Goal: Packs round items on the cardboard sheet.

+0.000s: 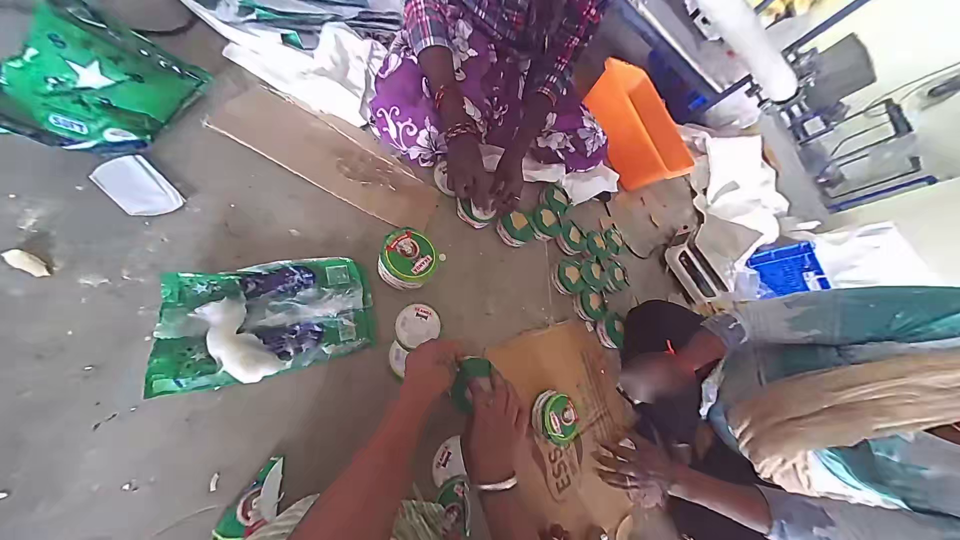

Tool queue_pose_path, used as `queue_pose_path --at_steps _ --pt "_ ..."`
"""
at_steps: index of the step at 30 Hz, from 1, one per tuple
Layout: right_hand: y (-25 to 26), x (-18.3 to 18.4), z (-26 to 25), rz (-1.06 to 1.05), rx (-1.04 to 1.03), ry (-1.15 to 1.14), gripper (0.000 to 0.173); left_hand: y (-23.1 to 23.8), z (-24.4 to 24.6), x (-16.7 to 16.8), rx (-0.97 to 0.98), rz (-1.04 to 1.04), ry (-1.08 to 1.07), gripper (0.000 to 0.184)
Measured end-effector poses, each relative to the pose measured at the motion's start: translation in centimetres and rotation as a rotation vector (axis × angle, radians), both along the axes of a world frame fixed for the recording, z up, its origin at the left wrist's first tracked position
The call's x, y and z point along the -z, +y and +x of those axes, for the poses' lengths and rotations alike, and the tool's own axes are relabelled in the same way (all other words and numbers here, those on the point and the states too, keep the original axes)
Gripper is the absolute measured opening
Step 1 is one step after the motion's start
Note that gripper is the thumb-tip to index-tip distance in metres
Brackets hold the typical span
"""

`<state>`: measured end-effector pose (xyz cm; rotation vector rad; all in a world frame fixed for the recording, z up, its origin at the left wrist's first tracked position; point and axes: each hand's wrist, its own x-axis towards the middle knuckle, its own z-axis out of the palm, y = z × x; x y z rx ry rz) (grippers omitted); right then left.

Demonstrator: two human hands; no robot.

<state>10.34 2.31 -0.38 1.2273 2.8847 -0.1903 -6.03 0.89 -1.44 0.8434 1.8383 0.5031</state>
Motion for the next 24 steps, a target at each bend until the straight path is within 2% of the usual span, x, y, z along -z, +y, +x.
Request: queue_pose_path --at_steps 4,8,13,18,20,24 --pt "0.1 1.7 -0.5 0.024 -0.019 -0.005 0.053 0.3 -0.3 0.2 -0.005 -0.014 -0.017 0.032" --pt "-0.8 0.9 -0.2 -0.025 -0.053 -0.156 0.059 0.6 -0.2 0.2 -0.004 0.013 -0.031 0.032" --pt "-1.2 0.6 1.7 0.054 -0.145 -0.094 0.055 0.5 0.2 0.1 0.001 0.053 -0.043 0.025" --pt "-0.4 0.5 4.1 0.096 -0.202 -0.118 0.064 0.5 0.3 0.0 0.044 0.05 -0.025 0.024" --pt "0.3 0.1 5.0 0.083 -0.22 -0.153 0.064 0.6 0.4 0.0 0.06 0.048 -0.011 0.024" --pt "1.5 0.4 6.3 0.207 -0.185 -0.112 0.057 0.3 0.5 0.0 0.064 0.061 0.0 0.026"
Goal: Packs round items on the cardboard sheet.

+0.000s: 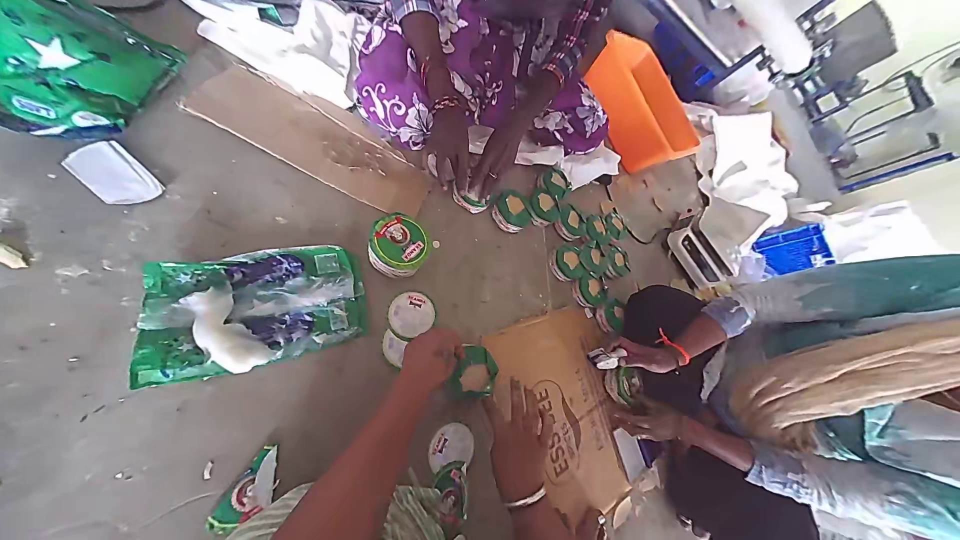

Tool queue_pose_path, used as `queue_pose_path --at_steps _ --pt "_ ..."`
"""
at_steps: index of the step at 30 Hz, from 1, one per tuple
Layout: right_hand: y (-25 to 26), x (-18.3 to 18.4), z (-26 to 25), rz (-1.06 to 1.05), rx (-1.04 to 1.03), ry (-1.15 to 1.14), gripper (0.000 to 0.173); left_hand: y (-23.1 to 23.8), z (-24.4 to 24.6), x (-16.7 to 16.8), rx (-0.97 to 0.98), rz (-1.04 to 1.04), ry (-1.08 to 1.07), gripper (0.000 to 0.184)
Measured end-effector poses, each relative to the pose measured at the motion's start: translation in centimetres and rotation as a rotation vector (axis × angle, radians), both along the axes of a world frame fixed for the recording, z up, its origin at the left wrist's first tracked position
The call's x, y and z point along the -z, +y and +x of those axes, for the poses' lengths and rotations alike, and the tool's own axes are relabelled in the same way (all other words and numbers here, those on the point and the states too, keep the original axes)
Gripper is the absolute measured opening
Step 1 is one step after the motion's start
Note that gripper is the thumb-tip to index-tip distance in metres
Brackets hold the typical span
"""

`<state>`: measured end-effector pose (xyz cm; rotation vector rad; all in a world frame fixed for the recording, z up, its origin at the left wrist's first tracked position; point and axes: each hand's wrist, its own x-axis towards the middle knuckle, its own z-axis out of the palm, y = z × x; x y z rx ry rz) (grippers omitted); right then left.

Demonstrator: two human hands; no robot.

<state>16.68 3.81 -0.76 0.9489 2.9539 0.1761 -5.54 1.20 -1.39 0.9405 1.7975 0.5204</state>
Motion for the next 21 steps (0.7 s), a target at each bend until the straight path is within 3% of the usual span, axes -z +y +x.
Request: queue_pose_path --at_steps 4,8,13,18,21 --pt "-1.2 1.6 0.4 0.023 0.004 -0.049 0.071 -0.5 0.1 0.6 0.012 0.043 0.018 0.027" --pt "-0.9 1.6 1.8 0.007 0.024 -0.026 0.056 -0.9 0.1 0.5 0.025 0.031 0.033 0.031" --pt "0.9 0.9 -0.2 -0.039 0.228 0.042 0.065 -0.3 0.3 -0.4 0.04 -0.056 0.06 0.032" --pt "0.4 0.9 -3.7 -0.08 0.144 0.051 0.082 -0.2 0.2 -0.3 -0.014 -0.105 0.067 0.042" --pt "0.9 1.4 -5.0 -0.059 0.007 0.068 0.069 -0.1 0.2 -0.6 -0.052 -0.113 0.056 0.051"
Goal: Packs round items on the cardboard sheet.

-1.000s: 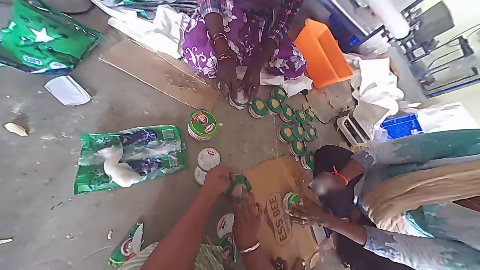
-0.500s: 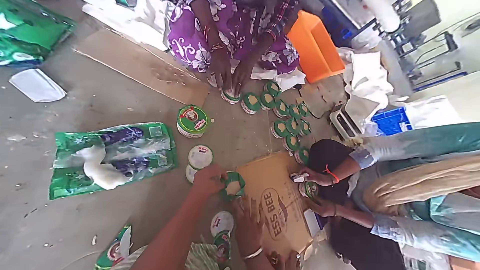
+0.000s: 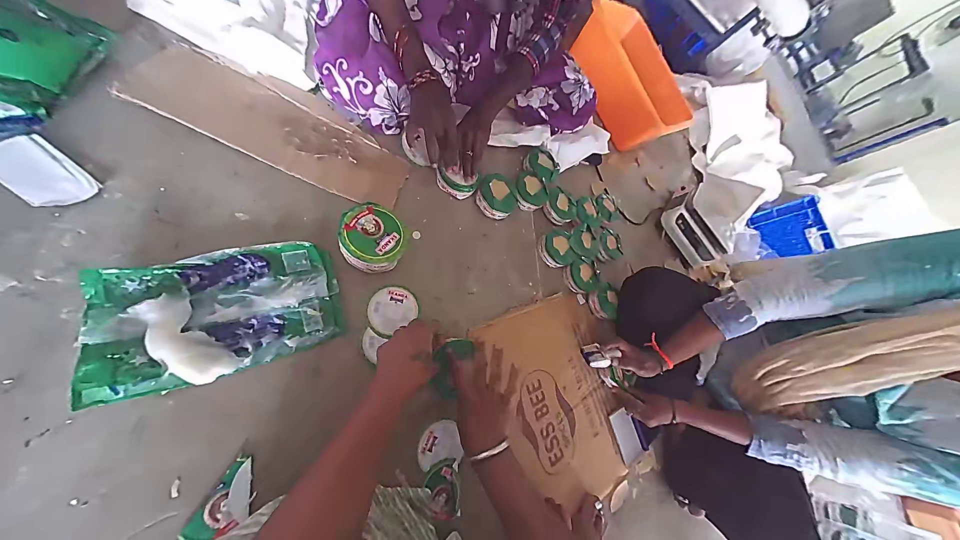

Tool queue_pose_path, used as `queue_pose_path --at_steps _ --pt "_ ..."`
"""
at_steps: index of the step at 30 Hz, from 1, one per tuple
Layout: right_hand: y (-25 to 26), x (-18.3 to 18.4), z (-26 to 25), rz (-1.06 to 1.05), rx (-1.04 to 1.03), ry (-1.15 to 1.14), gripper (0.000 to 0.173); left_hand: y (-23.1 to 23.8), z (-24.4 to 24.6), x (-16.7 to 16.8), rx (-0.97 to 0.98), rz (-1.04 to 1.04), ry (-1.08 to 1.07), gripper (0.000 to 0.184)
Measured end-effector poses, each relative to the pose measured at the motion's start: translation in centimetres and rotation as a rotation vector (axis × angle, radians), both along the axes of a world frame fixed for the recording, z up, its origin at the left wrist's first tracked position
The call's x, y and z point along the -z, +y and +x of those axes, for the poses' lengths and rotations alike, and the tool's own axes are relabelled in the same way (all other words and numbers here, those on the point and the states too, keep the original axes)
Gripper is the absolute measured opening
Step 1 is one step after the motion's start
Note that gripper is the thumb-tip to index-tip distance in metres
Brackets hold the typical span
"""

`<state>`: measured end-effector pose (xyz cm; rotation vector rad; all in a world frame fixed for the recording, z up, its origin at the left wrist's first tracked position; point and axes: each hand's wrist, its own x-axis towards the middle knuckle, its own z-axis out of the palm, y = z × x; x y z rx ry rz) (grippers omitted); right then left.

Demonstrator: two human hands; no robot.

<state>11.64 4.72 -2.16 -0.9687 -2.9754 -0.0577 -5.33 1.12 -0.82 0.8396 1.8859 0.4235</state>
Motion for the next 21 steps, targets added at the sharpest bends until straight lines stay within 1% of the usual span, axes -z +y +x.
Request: queue_pose_path --at_steps 1,3,5,6,8,10,12,14,16,17,18,19,21 --pt "0.4 0.0 -0.2 -0.01 -0.021 -0.021 0.068 0.0 0.0 -0.1 -0.003 -0.001 -0.007 0.052" --pt "1.6 -1.2 -0.6 -0.08 0.042 -0.157 0.069 0.1 -0.2 -0.1 -0.007 -0.004 -0.022 0.054" --pt "2.4 -2.3 -0.7 -0.042 0.114 -0.223 0.067 0.0 -0.1 -0.2 -0.004 -0.014 -0.033 0.054" --pt "2.4 -2.5 -0.7 -0.004 0.124 -0.193 0.066 0.1 -0.1 -0.2 0.001 -0.016 -0.031 0.054" --pt "1.4 -2.0 -0.5 0.038 0.043 -0.105 0.068 0.2 -0.1 -0.1 0.006 -0.02 -0.02 0.055" --pt "0.1 -0.8 -0.5 -0.003 -0.042 -0.08 0.065 0.3 0.0 -0.1 0.0 -0.034 -0.011 0.057" --pt "0.1 -0.2 -0.5 -0.081 -0.041 -0.091 0.069 0.3 0.0 0.0 -0.01 -0.029 -0.02 0.059" --pt "1.0 -0.9 -0.3 -0.081 -0.002 -0.16 0.072 0.2 0.1 0.0 -0.019 -0.026 -0.039 0.059" --pt "2.0 -2.4 -0.1 -0.077 0.09 -0.248 0.07 0.2 0.2 -0.1 -0.02 -0.011 -0.057 0.058" --pt "2.4 -2.9 0.1 -0.046 0.137 -0.227 0.066 0.2 0.1 -0.1 -0.018 0.0 -0.065 0.058" --pt "2.7 -3.3 0.4 -0.034 0.19 -0.207 0.067 0.2 0.1 0.0 -0.022 0.017 -0.073 0.057" --pt "3.0 -3.5 0.8 -0.033 0.228 -0.209 0.07 0.2 0.2 0.2 -0.027 0.027 -0.083 0.056" --pt "2.9 -2.8 1.5 -0.083 0.251 -0.262 0.07 0.1 0.5 0.6 -0.031 0.041 -0.111 0.055"
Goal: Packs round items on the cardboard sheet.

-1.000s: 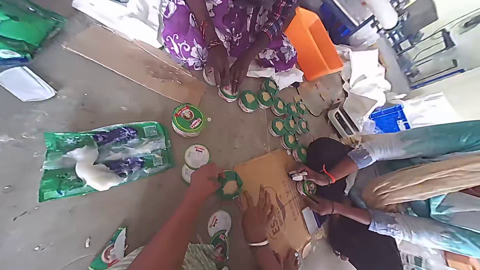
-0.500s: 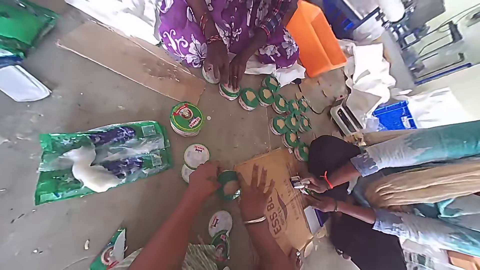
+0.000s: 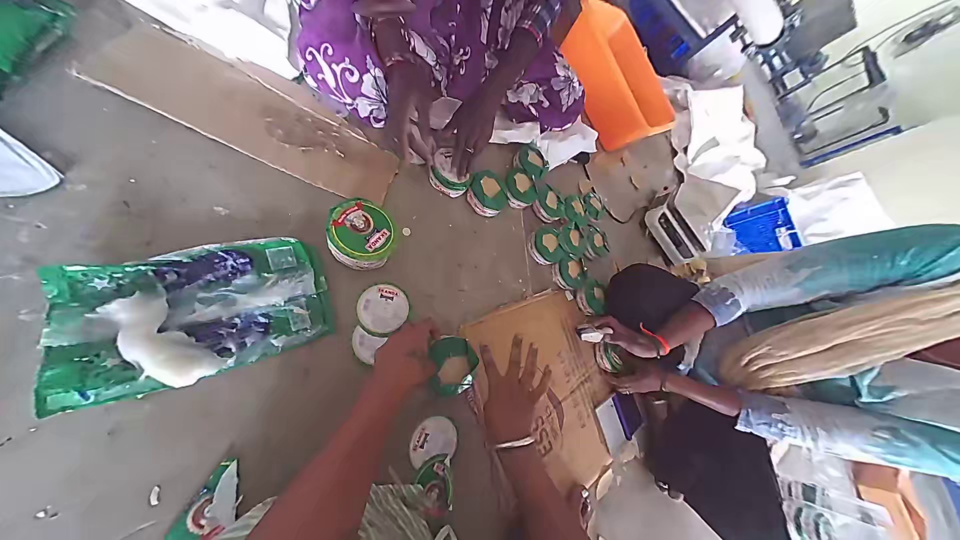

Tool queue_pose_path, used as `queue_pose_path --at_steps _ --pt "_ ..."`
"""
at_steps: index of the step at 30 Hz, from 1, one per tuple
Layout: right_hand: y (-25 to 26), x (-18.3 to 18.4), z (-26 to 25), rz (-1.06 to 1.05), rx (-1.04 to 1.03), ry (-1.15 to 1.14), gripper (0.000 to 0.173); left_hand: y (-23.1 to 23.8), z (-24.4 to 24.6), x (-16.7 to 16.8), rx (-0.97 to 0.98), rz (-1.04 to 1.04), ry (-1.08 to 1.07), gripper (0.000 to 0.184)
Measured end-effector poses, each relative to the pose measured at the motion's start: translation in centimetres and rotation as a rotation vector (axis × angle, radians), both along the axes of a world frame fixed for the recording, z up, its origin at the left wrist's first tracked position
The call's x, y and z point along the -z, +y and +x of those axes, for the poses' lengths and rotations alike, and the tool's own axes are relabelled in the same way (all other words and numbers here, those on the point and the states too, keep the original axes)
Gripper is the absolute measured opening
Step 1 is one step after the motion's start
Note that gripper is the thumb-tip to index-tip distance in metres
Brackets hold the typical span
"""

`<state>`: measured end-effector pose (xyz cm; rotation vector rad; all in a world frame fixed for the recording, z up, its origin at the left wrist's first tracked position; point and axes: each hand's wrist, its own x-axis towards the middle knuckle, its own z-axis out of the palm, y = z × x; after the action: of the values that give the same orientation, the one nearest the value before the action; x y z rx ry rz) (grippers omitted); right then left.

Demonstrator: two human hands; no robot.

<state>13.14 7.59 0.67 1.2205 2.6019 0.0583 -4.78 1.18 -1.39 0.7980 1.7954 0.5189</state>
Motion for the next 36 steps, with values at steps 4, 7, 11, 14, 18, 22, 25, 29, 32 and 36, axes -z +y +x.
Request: queue_pose_path --at_steps 4,7,11,14,18,22,25,29,32,36 --pt "-0.9 0.8 0.3 -0.039 -0.024 -0.009 0.059 0.1 0.1 0.3 0.0 0.044 -0.056 0.056" --pt "0.0 -1.5 -0.4 -0.201 0.206 0.135 0.046 0.1 0.3 0.4 0.009 0.042 -0.04 0.055" --pt "1.9 -0.3 1.0 -0.556 0.544 0.469 0.066 0.3 0.2 0.2 -0.007 0.035 -0.06 0.059" --pt "1.7 2.7 1.7 -0.73 0.754 0.655 0.077 0.0 0.2 0.7 -0.012 0.066 -0.067 0.063" --pt "2.4 4.7 1.1 -0.621 0.851 0.632 0.086 0.0 0.1 0.7 0.022 0.072 -0.05 0.055" --pt "4.0 3.5 -0.6 -0.469 0.921 0.549 0.078 0.3 0.1 0.7 0.012 0.051 -0.073 0.054" --pt "4.0 2.7 -0.6 -0.433 0.913 0.635 0.07 0.4 -0.1 0.6 0.029 0.058 -0.074 0.053" --pt "0.1 3.5 1.5 -0.49 0.803 0.648 0.081 0.1 0.0 1.0 0.026 0.081 -0.081 0.052" --pt "1.4 4.5 0.7 -0.423 0.868 0.559 0.089 0.2 -0.2 0.9 0.037 0.069 -0.082 0.053" --pt "4.8 2.9 -1.0 -0.268 0.907 0.615 0.075 -0.5 -0.6 1.1 0.021 0.106 -0.038 0.043"
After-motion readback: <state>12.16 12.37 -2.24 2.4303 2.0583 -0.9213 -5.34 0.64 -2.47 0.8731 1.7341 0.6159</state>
